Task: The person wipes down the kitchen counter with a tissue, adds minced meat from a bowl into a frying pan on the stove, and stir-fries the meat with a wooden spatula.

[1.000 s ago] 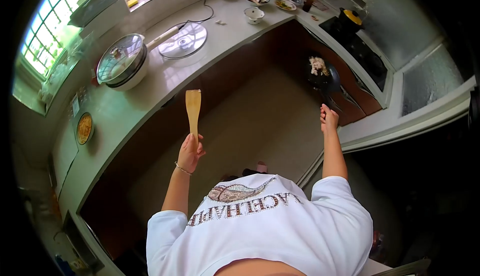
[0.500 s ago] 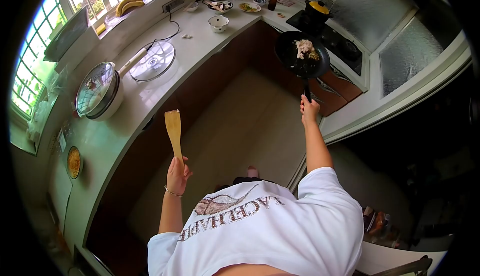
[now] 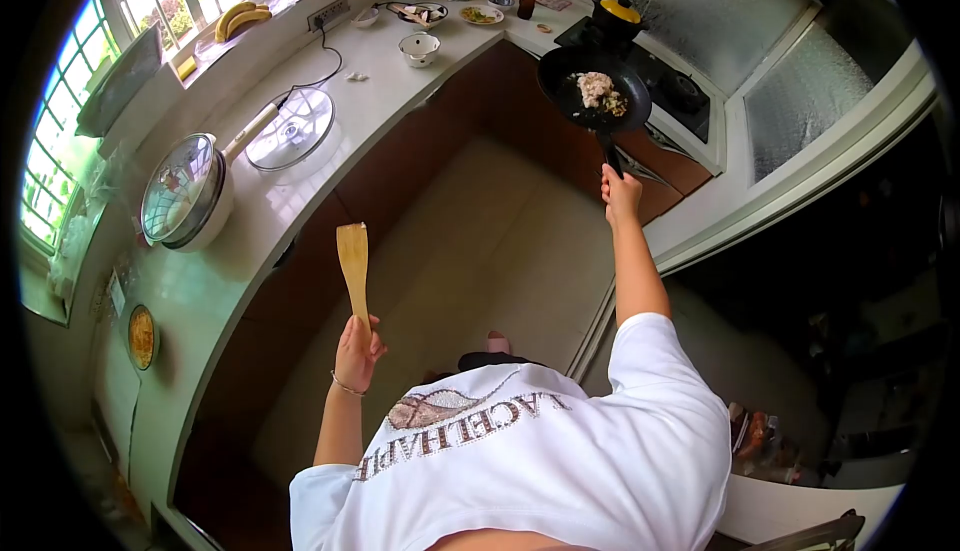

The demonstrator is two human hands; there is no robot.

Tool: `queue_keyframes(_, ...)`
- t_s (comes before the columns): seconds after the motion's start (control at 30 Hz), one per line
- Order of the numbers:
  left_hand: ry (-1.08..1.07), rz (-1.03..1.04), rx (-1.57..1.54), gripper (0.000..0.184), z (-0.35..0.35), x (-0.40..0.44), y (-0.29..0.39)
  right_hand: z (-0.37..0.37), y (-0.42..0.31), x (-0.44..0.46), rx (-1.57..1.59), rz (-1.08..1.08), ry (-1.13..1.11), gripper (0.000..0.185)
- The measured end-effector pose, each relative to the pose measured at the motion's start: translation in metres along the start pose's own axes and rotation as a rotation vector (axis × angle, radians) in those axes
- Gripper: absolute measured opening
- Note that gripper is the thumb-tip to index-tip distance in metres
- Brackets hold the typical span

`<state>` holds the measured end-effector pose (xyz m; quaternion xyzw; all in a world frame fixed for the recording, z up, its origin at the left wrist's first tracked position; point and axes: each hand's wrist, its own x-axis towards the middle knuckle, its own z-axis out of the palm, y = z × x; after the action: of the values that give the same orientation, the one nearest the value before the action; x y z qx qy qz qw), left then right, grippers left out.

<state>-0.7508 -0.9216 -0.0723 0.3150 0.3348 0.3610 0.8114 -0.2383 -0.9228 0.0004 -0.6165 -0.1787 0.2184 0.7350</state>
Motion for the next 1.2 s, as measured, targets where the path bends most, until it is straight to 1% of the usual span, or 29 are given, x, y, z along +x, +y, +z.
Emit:
queue_keyframes(0.1, -0.005, 0.002, -0.035, 0.028, 0.0, 0.007, 0.002, -0.015, -0.006, -0.03, -0.079, 0.107, -0.007, 0.018)
queue_keyframes(0.13, 0.008, -0.017, -0.047, 0.028, 0.0, 0.007, 0.0, -0.013, -0.004, -0.026, -0.084, 0.114, -0.002, 0.018)
queue_keyframes(0.2, 0.03, -0.053, -0.055, 0.028, 0.0, 0.004, -0.003, -0.003, 0.005, -0.008, -0.041, 0.079, -0.056, 0.017)
queue_keyframes(0.27, 0.013, -0.036, -0.006, 0.028, 0.004, 0.009, -0.003, 0.01, 0.012, 0.001, 0.05, 0.123, -0.05, 0.016)
queue_keyframes(0.37, -0.006, -0.017, -0.051, 0.028, 0.007, 0.01, 0.002, -0.003, 0.002, -0.023, 0.048, 0.125, -0.021, 0.02)
queue_keyframes(0.43, 0.003, -0.03, -0.053, 0.028, 0.004, 0.015, -0.001, -0.015, -0.01, -0.036, -0.107, 0.13, -0.058, 0.021)
queue_keyframes(0.53, 0.025, -0.067, -0.034, 0.028, 0.002, 0.013, -0.005, 0.004, -0.002, -0.012, -0.101, 0.11, -0.074, 0.02)
queue_keyframes(0.57, 0.02, -0.059, -0.023, 0.028, 0.006, 0.016, -0.006, 0.009, 0.005, -0.001, -0.046, 0.122, -0.069, 0.019)
queue_keyframes(0.7, -0.005, -0.035, -0.041, 0.028, 0.007, 0.017, -0.002, -0.01, -0.01, -0.025, -0.044, 0.158, -0.095, 0.018)
queue_keyframes(0.8, 0.015, -0.06, -0.055, 0.028, 0.007, 0.02, -0.005, -0.003, -0.018, -0.022, -0.084, 0.154, -0.113, 0.017)
queue_keyframes(0.83, 0.004, -0.062, -0.018, 0.028, 0.01, 0.019, -0.005, 0.006, -0.015, -0.013, -0.071, 0.145, -0.134, 0.017)
queue_keyframes(0.87, -0.008, -0.053, 0.012, 0.027, 0.014, 0.019, -0.007, 0.011, -0.007, 0.0, -0.004, 0.18, -0.155, 0.016)
queue_keyframes(0.93, -0.014, -0.039, -0.005, 0.027, 0.016, 0.018, -0.006, 0.013, -0.016, -0.009, 0.031, 0.205, -0.129, 0.017)
queue_keyframes(1.0, -0.025, -0.031, -0.011, 0.027, 0.013, 0.019, -0.005, -0.006, -0.023, -0.034, 0.013, 0.218, -0.131, 0.016)
queue_keyframes(1.07, 0.052, -0.057, -0.042, 0.028, 0.01, 0.021, -0.012, -0.009, -0.025, -0.029, -0.021, 0.24, -0.126, 0.015)
queue_keyframes(1.1, 0.062, -0.071, -0.035, 0.028, 0.009, 0.019, -0.01, -0.002, -0.015, -0.022, 0.016, 0.228, -0.152, 0.014)
queue_keyframes(1.13, 0.034, -0.067, -0.016, 0.028, 0.012, 0.02, -0.008, 0.003, -0.007, -0.015, 0.052, 0.215, -0.176, 0.013)
queue_keyframes(1.17, 0.001, -0.055, -0.006, 0.028, 0.018, 0.021, -0.01, 0.01, -0.003, -0.008, 0.112, 0.253, -0.182, 0.013)
queue_keyframes(1.2, 0.001, -0.05, -0.008, 0.028, 0.02, 0.02, -0.011, 0.005, -0.002, -0.009, 0.111, 0.25, -0.187, 0.013)
